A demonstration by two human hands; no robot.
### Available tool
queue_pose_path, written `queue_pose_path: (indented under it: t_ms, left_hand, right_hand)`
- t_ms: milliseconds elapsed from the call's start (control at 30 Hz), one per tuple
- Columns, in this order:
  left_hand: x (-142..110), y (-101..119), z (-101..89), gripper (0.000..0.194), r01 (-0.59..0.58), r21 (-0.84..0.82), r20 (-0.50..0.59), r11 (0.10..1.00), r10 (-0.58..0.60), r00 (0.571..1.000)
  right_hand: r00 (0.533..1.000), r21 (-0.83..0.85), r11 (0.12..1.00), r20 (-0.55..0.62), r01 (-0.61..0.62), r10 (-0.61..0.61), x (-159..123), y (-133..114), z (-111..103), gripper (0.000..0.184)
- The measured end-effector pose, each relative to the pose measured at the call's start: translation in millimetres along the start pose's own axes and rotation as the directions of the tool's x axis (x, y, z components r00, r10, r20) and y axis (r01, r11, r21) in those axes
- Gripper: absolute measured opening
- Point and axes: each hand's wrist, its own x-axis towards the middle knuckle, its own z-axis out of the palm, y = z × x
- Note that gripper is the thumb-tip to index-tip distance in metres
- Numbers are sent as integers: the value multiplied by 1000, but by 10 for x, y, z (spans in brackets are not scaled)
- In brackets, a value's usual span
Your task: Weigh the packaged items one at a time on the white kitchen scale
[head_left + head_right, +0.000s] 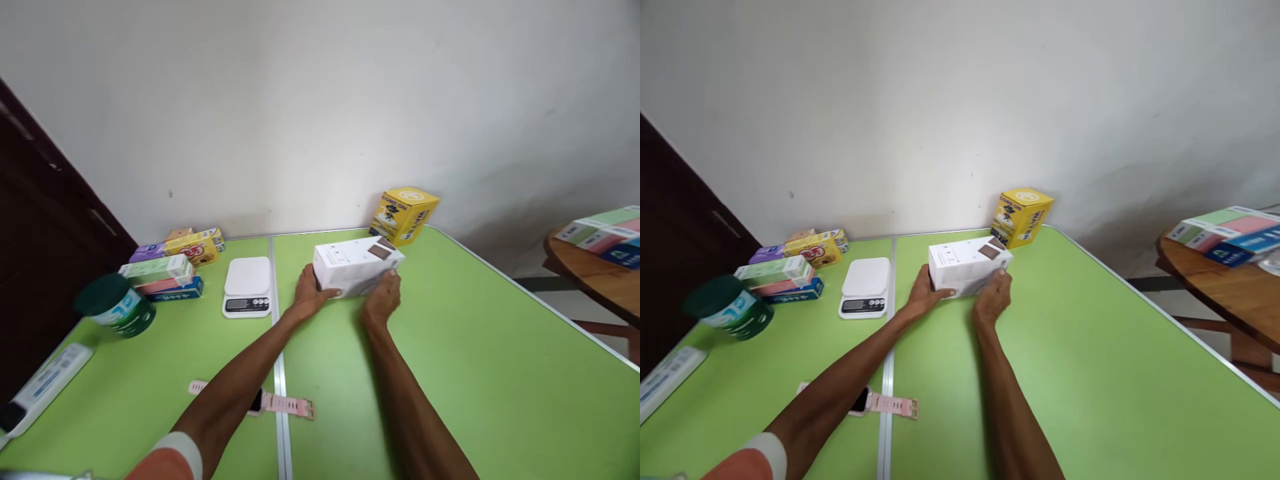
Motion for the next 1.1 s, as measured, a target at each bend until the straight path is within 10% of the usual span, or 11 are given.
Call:
queue_pose_path:
  t_ms: [233,567,833,1100]
  left_hand:
    - [-649,379,-729,91,-61,95,31,994,59,998]
    - [-442,-60,-2213,75,-234,105,-160,967,248,955]
    - [-280,-474,-2487,79,-159,25,-159,987,161,974]
    - [-334,-465,-2457,80,-181,100,-142,978,194,971]
  right_hand:
    - [995,51,996,66,76,-79,-875,-355,-311,48]
    - [826,258,963,523,83,-211,-1591,-878,663,65]
    - [730,248,946,604,208,-319,-1663,-716,994,60]
    - [709,261,963,666,70,-232,-1636,-602,716,63]
